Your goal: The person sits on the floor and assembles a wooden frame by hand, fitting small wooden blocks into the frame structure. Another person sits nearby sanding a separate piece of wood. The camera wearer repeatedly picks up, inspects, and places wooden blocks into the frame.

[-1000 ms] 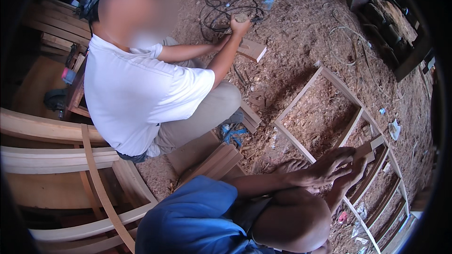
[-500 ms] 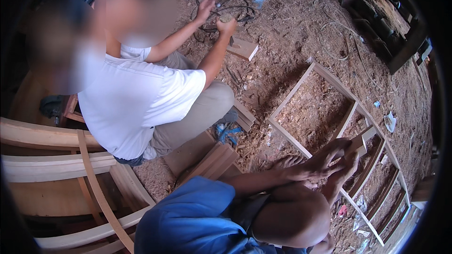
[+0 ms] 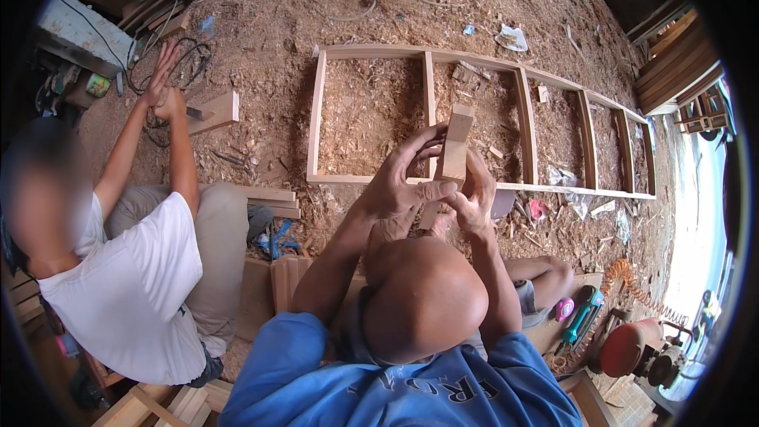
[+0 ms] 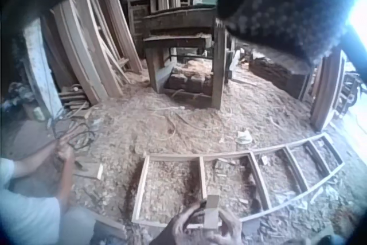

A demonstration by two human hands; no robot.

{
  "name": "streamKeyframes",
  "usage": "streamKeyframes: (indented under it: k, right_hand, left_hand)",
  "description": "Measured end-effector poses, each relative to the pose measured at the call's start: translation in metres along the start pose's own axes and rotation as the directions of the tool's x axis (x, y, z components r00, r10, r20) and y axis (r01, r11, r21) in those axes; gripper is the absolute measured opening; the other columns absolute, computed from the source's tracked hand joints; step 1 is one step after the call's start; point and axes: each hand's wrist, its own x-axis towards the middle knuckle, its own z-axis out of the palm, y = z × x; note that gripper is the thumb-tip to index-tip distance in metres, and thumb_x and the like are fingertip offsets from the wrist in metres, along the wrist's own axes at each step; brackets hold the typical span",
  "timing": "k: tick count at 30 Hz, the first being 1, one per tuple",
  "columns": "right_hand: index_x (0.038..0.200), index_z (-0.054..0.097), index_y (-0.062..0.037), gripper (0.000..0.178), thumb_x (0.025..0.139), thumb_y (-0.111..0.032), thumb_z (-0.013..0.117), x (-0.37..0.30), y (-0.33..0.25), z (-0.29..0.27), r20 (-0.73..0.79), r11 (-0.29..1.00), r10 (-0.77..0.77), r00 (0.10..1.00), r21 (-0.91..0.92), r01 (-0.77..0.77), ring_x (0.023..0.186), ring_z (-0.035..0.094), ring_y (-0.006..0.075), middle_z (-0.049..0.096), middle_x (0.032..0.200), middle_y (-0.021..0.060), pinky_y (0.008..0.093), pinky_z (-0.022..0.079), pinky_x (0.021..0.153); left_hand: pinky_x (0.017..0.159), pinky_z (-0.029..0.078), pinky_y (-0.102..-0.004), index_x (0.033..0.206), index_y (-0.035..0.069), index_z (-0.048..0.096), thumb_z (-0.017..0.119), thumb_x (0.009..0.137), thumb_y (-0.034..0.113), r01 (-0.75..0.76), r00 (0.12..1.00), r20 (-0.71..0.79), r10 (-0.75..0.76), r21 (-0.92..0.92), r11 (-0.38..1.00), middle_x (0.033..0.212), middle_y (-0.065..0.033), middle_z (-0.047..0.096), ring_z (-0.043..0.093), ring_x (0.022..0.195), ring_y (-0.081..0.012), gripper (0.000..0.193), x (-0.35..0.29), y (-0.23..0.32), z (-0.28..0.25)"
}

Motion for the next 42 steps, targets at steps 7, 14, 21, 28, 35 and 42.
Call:
streamKeyframes:
  k: [7, 14, 21, 28, 35, 42]
  right_hand:
    - [0.123, 0.063, 0.0047, 0.08, 0.072, -0.055, 0.075, -0.023, 0.01, -0.027, 0.04, 0.996, 0.082, 0.996, 0.016, -0.082, 0.104, 0.057, 0.0243, 0.061, 0.109, 0.0143, 0.0365, 0.043, 0.095]
    - [0.14, 0.048, 0.0031, 0.088, 0.083, -0.061, 0.069, -0.046, 0.042, -0.029, 0.109, 0.886, 0.308, 0.945, 0.33, -0.327, 0.108, 0.056, 0.0171, 0.06, 0.119, 0.01, 0.0335, 0.046, 0.092]
    - [0.145, 0.04, 0.0056, 0.081, 0.085, -0.035, 0.077, -0.047, 0.034, -0.005, 0.047, 0.921, 0.26, 0.964, 0.287, -0.263, 0.133, 0.047, 0.0275, 0.05, 0.142, 0.0187, 0.0412, 0.04, 0.109]
    - [0.135, 0.049, 0.0005, 0.056, 0.085, -0.005, 0.073, -0.008, 0.033, 0.028, -0.232, 0.982, 0.136, 0.963, 0.163, -0.1, 0.116, 0.06, 0.0227, 0.06, 0.126, 0.0149, 0.0344, 0.051, 0.098]
    - [0.124, 0.059, -0.0033, 0.04, 0.087, -0.008, 0.072, 0.003, 0.03, 0.036, -0.215, 0.983, 0.18, 0.96, 0.001, -0.184, 0.103, 0.065, 0.0172, 0.068, 0.111, 0.0101, 0.032, 0.054, 0.088]
    - [0.12, 0.058, 0.0009, 0.035, 0.088, -0.006, 0.069, -0.001, 0.04, 0.043, -0.281, 0.977, 0.164, 0.946, 0.178, -0.117, 0.097, 0.064, 0.0155, 0.067, 0.107, 0.0071, 0.0307, 0.054, 0.087]
  left_hand:
    - [0.108, 0.043, -0.0375, 0.144, -0.004, 0.041, 0.092, 0.068, 0.02, -0.035, 0.999, 0.016, 0.033, 0.2, 0.979, 0.134, -0.0146, 0.056, 0.055, 0.123, -0.0236, 0.094, 0.006, -0.002, 0.016]
    - [0.101, 0.047, -0.0381, 0.129, -0.008, 0.055, 0.084, 0.071, 0.034, -0.018, 0.968, -0.219, 0.124, 0.431, 0.902, 0.117, -0.0205, 0.066, 0.062, 0.113, -0.0267, 0.077, 0.008, -0.006, 0.039]
    - [0.084, 0.053, -0.0404, 0.113, -0.003, 0.057, 0.086, 0.069, 0.039, -0.059, 0.828, -0.455, 0.327, 0.509, 0.859, 0.101, -0.0209, 0.066, 0.066, 0.094, -0.0309, 0.067, 0.004, -0.022, 0.03]
    - [0.077, 0.05, -0.0443, 0.113, 0.001, 0.046, 0.088, 0.066, 0.032, 0.036, 0.676, -0.444, 0.588, 0.816, 0.576, 0.099, -0.0167, 0.056, 0.06, 0.089, -0.0295, 0.07, 0.011, -0.036, 0.031]
    - [0.077, 0.05, -0.0452, 0.112, 0.001, 0.047, 0.088, 0.064, 0.029, 0.022, 0.631, -0.442, 0.638, 0.832, 0.554, 0.099, -0.0179, 0.056, 0.06, 0.089, -0.0322, 0.069, 0.007, -0.034, 0.032]
    - [0.078, 0.051, -0.0431, 0.116, 0.001, 0.048, 0.087, 0.065, 0.024, -0.037, 0.626, -0.41, 0.664, 0.834, 0.55, 0.102, -0.0171, 0.055, 0.06, 0.093, -0.0318, 0.068, 0.006, -0.038, 0.031]
